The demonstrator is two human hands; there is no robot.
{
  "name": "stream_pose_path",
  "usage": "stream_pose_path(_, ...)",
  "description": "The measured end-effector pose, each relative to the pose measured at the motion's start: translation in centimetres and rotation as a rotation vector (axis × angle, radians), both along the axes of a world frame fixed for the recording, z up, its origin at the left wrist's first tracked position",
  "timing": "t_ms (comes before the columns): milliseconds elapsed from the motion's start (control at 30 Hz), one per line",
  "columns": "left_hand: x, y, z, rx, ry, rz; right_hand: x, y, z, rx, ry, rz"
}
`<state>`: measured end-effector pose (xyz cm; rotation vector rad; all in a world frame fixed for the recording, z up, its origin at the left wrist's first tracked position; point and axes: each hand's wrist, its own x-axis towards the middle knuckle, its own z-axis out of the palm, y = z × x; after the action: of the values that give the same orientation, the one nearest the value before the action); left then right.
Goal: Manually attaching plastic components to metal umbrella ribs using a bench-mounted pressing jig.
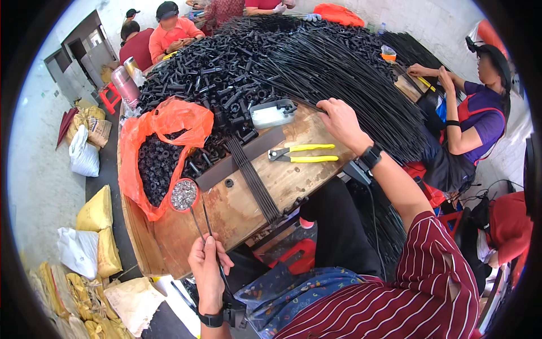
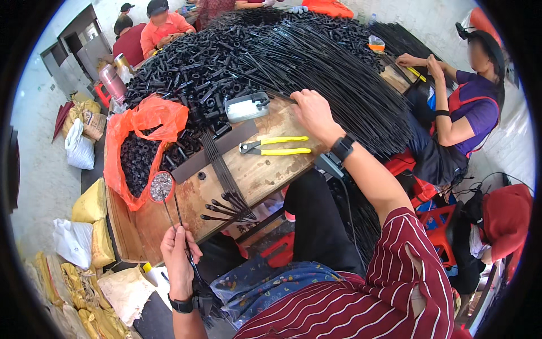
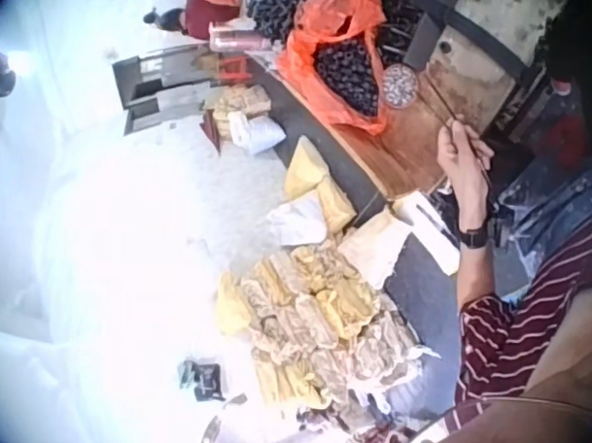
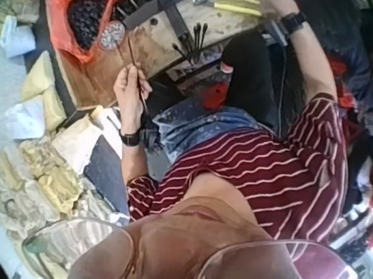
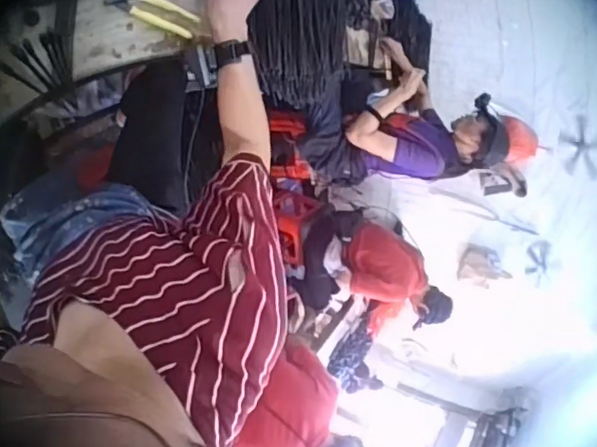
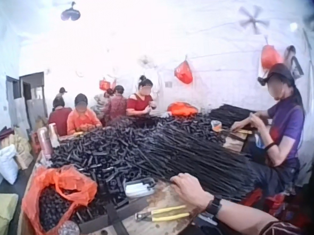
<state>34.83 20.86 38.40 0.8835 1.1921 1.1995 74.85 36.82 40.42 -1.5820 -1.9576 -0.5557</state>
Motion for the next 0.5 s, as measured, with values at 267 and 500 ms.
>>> stream_pose_path(267,-0.1,-0.1,-0.4,0.004,0.011,0.013,-1.6,4.0,-0.3,-0.102,0.021,-0.011)
stream_pose_path(500,0.2,0.2,0.0,-0.008,0.037,0.007,-1.0,2.0,4.2,0.035,0.205,-0.081)
